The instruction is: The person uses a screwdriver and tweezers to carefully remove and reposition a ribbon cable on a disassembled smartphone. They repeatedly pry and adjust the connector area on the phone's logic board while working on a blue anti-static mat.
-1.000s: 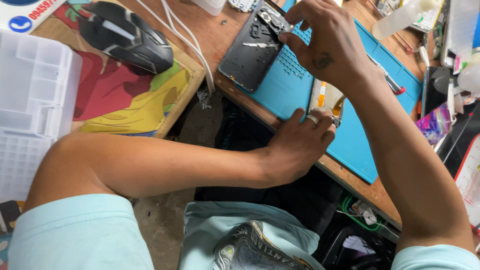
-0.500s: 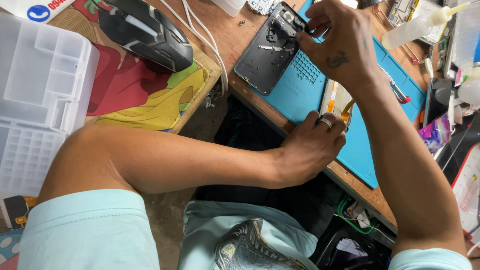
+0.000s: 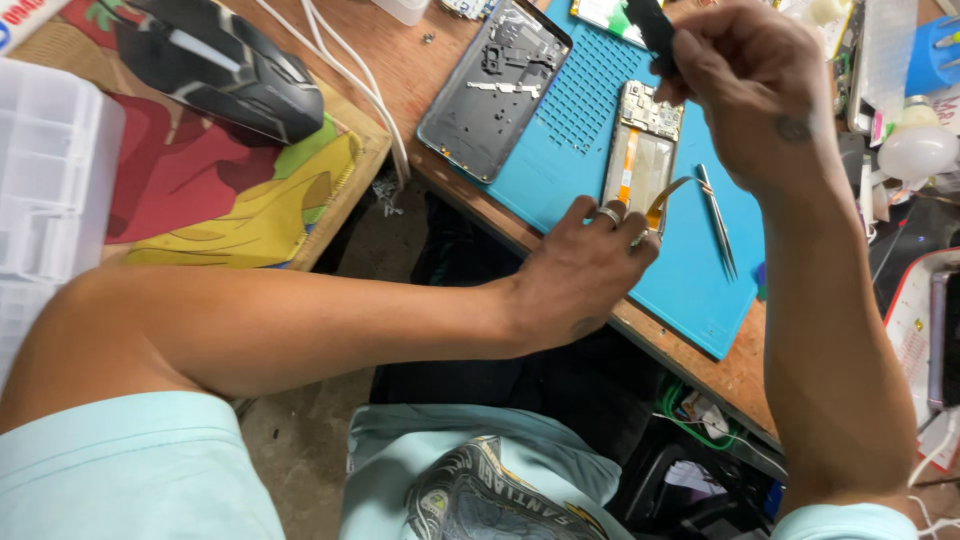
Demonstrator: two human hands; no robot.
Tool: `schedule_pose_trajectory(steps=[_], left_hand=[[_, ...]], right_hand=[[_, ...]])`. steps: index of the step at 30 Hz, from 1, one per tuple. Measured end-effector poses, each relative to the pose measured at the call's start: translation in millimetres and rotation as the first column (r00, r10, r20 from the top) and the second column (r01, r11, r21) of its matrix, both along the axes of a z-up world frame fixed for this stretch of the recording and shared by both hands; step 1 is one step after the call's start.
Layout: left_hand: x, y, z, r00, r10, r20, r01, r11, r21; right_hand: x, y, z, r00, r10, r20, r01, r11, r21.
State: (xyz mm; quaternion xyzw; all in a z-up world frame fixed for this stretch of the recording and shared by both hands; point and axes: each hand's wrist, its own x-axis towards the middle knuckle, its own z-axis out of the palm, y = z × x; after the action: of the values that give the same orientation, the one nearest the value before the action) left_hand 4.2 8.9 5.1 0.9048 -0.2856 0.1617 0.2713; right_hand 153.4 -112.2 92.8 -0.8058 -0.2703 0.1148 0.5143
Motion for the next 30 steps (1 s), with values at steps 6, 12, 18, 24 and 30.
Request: schedule_pose_trajectory(steps=[6, 12, 18, 24, 30], left_hand=[[13, 6, 3, 0.986, 0.158, -0.058, -0.165, 0.976, -0.143], [21, 17, 2, 0.986, 0.077, -0.147, -0.116, 0.954, -0.276], [33, 23, 1, 0.965, -0.116, -0.236, 0.009, 0.912, -0.410], [35, 26, 2, 0.962, -0.119, -0.245, 0.006, 0.908, -0.420], [35, 22, 3, 0.960, -0.054, -0.274, -0.044, 0.940, -0.339]], right_hand=[[-39, -91, 10, 0.985, -0.110, -0.134, 0.129, 0.981, 0.142], [-68, -153, 0, 0.981, -0.100, -0.165, 0.127, 0.979, 0.160], [-76, -133, -46, 0.973, -0.146, -0.180, 0.147, 0.989, -0.010], [-86, -112, -54, 0.962, -0.223, -0.160, 0.200, 0.969, -0.145], [-83, -107, -58, 0.951, -0.224, -0.214, 0.201, 0.972, -0.121]])
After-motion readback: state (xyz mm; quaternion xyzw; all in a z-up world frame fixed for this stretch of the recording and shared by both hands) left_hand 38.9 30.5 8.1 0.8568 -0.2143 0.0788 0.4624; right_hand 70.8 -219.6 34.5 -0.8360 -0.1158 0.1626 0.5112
